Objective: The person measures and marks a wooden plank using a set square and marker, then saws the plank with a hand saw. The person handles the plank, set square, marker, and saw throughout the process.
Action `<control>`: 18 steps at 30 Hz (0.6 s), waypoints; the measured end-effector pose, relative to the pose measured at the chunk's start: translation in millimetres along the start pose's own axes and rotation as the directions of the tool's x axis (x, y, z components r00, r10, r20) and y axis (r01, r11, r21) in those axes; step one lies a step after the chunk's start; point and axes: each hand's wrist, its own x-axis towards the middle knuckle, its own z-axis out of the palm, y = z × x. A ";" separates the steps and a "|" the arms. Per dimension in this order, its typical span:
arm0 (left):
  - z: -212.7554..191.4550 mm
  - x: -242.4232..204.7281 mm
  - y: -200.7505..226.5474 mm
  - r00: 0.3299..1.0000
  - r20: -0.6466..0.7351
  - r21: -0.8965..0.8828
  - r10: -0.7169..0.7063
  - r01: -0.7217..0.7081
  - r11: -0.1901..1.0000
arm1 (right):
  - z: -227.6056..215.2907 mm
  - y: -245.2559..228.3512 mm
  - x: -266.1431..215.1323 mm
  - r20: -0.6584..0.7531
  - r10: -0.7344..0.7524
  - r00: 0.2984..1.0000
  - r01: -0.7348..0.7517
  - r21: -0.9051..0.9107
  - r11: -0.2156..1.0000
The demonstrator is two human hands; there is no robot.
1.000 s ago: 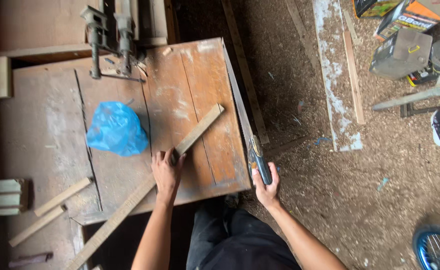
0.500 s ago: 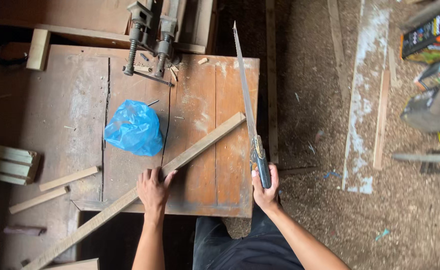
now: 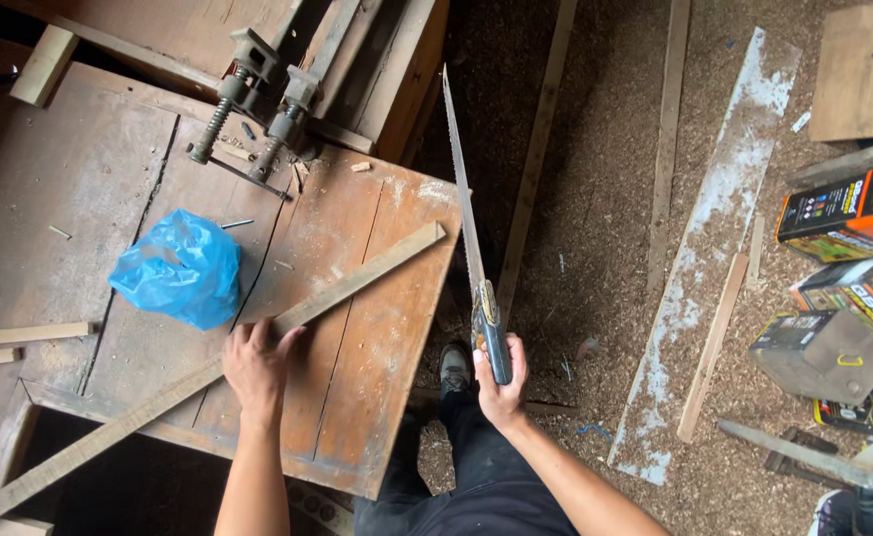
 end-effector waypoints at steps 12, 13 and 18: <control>18.1 30.9 -0.5 0.994 0.095 0.120 -0.057 0.045 0.992 | 5.1 -5.7 24.6 0.034 0.084 0.996 -0.083 -0.032 0.996; 18.9 35.1 3.1 0.988 0.136 0.123 -0.074 0.058 0.991 | 4.9 -4.7 31.8 0.049 0.092 0.995 -0.090 -0.042 0.995; 38.3 66.3 48.7 0.969 0.200 0.102 -0.146 0.127 0.987 | 1.6 4.5 81.8 0.012 0.089 0.996 -0.089 -0.014 0.996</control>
